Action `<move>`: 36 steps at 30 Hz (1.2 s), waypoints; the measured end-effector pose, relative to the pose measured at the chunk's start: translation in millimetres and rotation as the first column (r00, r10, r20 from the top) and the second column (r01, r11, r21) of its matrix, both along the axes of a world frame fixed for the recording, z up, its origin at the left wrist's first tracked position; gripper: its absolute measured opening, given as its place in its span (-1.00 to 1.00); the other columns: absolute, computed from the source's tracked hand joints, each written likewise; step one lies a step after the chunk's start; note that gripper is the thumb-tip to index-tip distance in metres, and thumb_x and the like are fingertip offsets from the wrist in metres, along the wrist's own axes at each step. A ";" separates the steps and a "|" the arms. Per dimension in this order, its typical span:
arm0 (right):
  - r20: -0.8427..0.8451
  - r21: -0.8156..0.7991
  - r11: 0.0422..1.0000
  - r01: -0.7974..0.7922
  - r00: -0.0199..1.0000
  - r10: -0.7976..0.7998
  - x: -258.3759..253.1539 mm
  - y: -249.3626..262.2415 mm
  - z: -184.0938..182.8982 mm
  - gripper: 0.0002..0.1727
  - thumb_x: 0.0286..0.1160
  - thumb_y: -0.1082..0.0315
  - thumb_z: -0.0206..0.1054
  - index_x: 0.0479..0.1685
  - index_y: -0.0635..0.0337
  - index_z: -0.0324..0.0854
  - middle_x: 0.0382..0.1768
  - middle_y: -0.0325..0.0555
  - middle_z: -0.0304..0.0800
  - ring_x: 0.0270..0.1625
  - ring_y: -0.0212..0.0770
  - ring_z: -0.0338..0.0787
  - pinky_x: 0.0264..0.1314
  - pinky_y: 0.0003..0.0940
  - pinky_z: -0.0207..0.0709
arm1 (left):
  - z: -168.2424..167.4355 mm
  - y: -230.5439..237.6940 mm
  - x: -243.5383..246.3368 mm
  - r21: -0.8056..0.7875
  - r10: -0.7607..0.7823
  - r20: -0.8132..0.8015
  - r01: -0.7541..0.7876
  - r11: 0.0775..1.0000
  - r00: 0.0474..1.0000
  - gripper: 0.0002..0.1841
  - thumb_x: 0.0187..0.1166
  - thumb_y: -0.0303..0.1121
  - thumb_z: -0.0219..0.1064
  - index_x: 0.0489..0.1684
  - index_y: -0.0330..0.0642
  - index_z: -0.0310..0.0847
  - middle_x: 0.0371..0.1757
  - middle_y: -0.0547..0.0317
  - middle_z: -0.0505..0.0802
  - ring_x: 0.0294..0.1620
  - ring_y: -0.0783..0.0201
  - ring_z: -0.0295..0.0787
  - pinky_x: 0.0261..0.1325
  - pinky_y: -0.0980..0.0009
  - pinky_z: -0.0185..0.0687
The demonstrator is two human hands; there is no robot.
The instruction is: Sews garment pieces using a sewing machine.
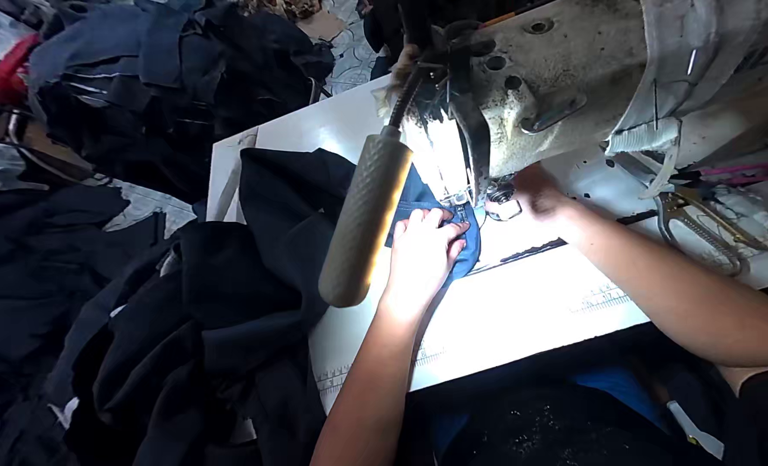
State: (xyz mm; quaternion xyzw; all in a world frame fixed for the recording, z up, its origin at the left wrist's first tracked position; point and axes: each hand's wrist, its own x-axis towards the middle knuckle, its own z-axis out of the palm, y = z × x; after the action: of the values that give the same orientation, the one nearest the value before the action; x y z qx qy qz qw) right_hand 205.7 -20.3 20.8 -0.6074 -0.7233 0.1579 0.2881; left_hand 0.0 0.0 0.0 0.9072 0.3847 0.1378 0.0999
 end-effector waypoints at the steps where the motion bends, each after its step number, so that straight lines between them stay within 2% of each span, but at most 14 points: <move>1: 0.012 -0.048 0.996 -0.074 0.997 0.075 -2.2 2.3 -0.5 -0.69 0.42 0.40 0.49 0.07 0.41 0.80 0.18 0.40 0.76 0.42 0.39 0.62 0.57 0.47 0.08 | 0.4 -0.9 0.2 -0.013 0.008 -0.002 -0.008 1.000 1.000 -0.79 0.52 -0.33 0.49 0.04 -0.01 0.93 0.17 -0.07 0.87 0.27 -0.20 0.71 0.20 -0.21 0.46; 9: -0.015 -0.237 0.958 -0.159 0.987 0.159 0.9 5.3 10.4 -0.77 0.43 0.31 0.53 -0.13 0.33 0.87 0.24 0.25 0.74 0.49 0.26 0.55 0.63 0.45 -0.11 | 7.8 -10.5 -0.1 -0.087 0.001 -0.045 -0.005 0.996 0.999 -0.80 0.50 -0.28 0.50 0.01 0.01 0.94 0.04 -0.03 0.88 0.16 -0.16 0.71 0.14 -0.14 0.41; 11: -0.033 -0.204 0.966 -0.159 0.987 0.156 1.4 4.4 7.5 -0.77 0.40 0.31 0.54 -0.14 0.33 0.88 0.23 0.28 0.74 0.47 0.28 0.55 0.60 0.47 -0.11 | 6.9 -10.5 -0.2 -0.078 0.002 -0.042 -0.005 0.997 0.999 -0.80 0.49 -0.28 0.50 0.00 0.01 0.94 0.04 -0.03 0.88 0.16 -0.17 0.71 0.14 -0.15 0.41; 18: -0.008 -0.039 0.990 -0.138 0.990 0.138 2.3 8.6 -7.3 -0.79 0.35 0.38 0.53 -0.19 0.38 0.86 0.16 0.31 0.78 0.41 0.35 0.63 0.55 0.58 -0.03 | 8.3 -6.8 3.5 -0.090 0.045 -0.061 -0.051 0.995 0.997 -0.74 0.46 -0.32 0.54 0.09 0.04 0.92 0.10 -0.04 0.86 0.18 -0.17 0.68 0.14 -0.17 0.38; 21: -0.002 -0.053 0.985 -0.165 0.986 0.165 3.6 3.0 2.4 -0.84 0.40 0.43 0.48 -0.21 0.40 0.83 0.02 0.26 0.82 0.30 0.26 0.71 0.51 0.40 0.18 | 7.2 -2.4 -1.4 -0.118 0.040 0.033 -0.036 0.992 0.999 -0.78 0.50 -0.34 0.50 0.05 -0.04 0.92 0.12 -0.06 0.85 0.22 -0.16 0.69 0.22 -0.17 0.44; 23: -0.100 -0.213 0.937 -0.278 0.960 0.262 1.1 -7.5 11.8 -0.85 0.47 0.35 0.48 -0.18 0.27 0.84 -0.09 0.01 0.87 0.12 -0.09 0.79 0.35 -0.05 0.50 | 16.8 -4.9 -20.5 -0.153 -0.018 0.251 0.058 0.986 0.968 -0.84 0.53 -0.33 0.42 -0.18 -0.15 0.92 -0.04 0.05 0.89 0.07 0.13 0.79 0.16 0.11 0.63; 24: -0.151 -0.219 0.888 -0.405 0.913 0.379 -0.1 -11.1 9.1 -0.78 0.47 0.26 0.47 -0.09 0.20 0.89 0.00 -0.07 0.90 0.17 -0.14 0.80 0.39 -0.08 0.53 | 27.7 -8.2 -32.8 -0.207 -0.073 0.362 0.157 0.966 0.929 -0.83 0.53 -0.31 0.38 -0.35 -0.16 0.87 -0.21 0.19 0.87 -0.08 0.42 0.77 0.05 0.43 0.67; 25: -0.136 -0.192 0.831 -0.521 0.853 0.503 -3.1 -13.3 5.5 -0.67 0.49 0.15 0.45 0.03 0.19 0.89 0.15 -0.04 0.88 0.30 -0.08 0.77 0.51 0.03 0.44 | 38.4 -11.9 -44.5 -0.300 -0.159 0.425 0.304 0.904 0.891 -0.79 0.54 -0.31 0.36 -0.46 -0.18 0.81 -0.35 0.27 0.84 -0.20 0.58 0.73 -0.04 0.61 0.63; 26: -0.100 -0.184 0.785 -0.591 0.806 0.583 -8.8 -14.9 3.0 -0.60 0.52 0.09 0.42 0.06 0.25 0.86 0.19 0.06 0.84 0.36 0.05 0.71 0.57 0.17 0.31 | 44.4 -14.1 -53.1 -0.395 -0.254 0.409 0.421 0.817 0.876 -0.73 0.59 -0.27 0.34 -0.50 -0.21 0.79 -0.42 0.27 0.82 -0.27 0.61 0.69 -0.11 0.65 0.56; 27: -0.056 -0.154 0.763 -0.628 0.776 0.628 -14.6 -15.4 -0.4 -0.59 0.54 0.08 0.40 -0.05 0.33 0.81 0.06 0.15 0.82 0.28 0.15 0.72 0.53 0.22 0.28 | 45.4 -14.1 -56.1 -0.468 -0.302 0.311 0.422 0.777 0.901 -0.71 0.59 -0.28 0.33 -0.48 -0.29 0.78 -0.44 0.16 0.81 -0.32 0.47 0.68 -0.16 0.53 0.51; 29: -0.074 -0.095 0.773 -0.627 0.779 0.623 -21.2 -15.0 0.2 -0.65 0.54 0.20 0.37 -0.17 0.43 0.74 -0.15 0.26 0.79 0.11 0.23 0.73 0.35 0.12 0.38 | 39.1 -1.8 -53.6 -0.504 -0.160 0.082 0.180 0.845 0.984 -0.74 0.60 -0.39 0.28 -0.09 -0.48 0.78 -0.13 -0.24 0.86 -0.04 0.02 0.81 0.13 0.12 0.65; 31: -0.200 -0.136 0.830 -0.541 0.836 0.511 -25.0 -17.1 10.1 -0.70 0.55 0.31 0.36 -0.05 0.46 0.76 -0.04 0.30 0.81 0.16 0.14 0.74 0.32 -0.01 0.49 | 22.9 20.0 -46.5 -0.414 0.072 0.105 -0.023 0.910 0.992 -0.52 0.54 -0.35 0.32 0.39 -0.47 0.57 0.32 -0.31 0.73 0.40 -0.06 0.66 0.50 0.08 0.52; 34: -0.294 -0.127 0.857 -0.499 0.844 0.448 -29.2 -17.8 10.3 -0.73 0.53 0.33 0.36 -0.02 0.37 0.78 -0.03 0.15 0.83 0.09 -0.14 0.74 0.24 -0.23 0.53 | 9.5 38.0 -31.3 -0.205 0.054 0.319 0.013 0.979 0.946 -0.12 0.37 -0.28 0.51 0.76 -0.40 0.20 0.80 -0.22 0.33 0.85 0.03 0.15 0.86 0.08 0.01; 36: -0.277 -0.041 0.832 -0.553 0.806 0.523 -28.2 -18.2 6.9 -0.75 0.49 0.34 0.36 -0.11 0.40 0.79 -0.12 0.14 0.84 0.02 -0.17 0.74 0.19 -0.29 0.52 | 13.6 37.7 -37.6 -0.051 -0.079 0.264 0.096 0.994 0.961 -0.15 0.33 -0.24 0.55 0.69 -0.41 0.32 0.84 -0.20 0.26 0.93 -0.03 -0.11 0.90 -0.15 -0.35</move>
State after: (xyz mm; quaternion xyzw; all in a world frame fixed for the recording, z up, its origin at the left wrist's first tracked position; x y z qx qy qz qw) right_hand 177.5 -38.5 27.7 -0.3680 -0.8120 0.3525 0.2846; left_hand -37.6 37.7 13.6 0.8936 0.3319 0.2394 0.1843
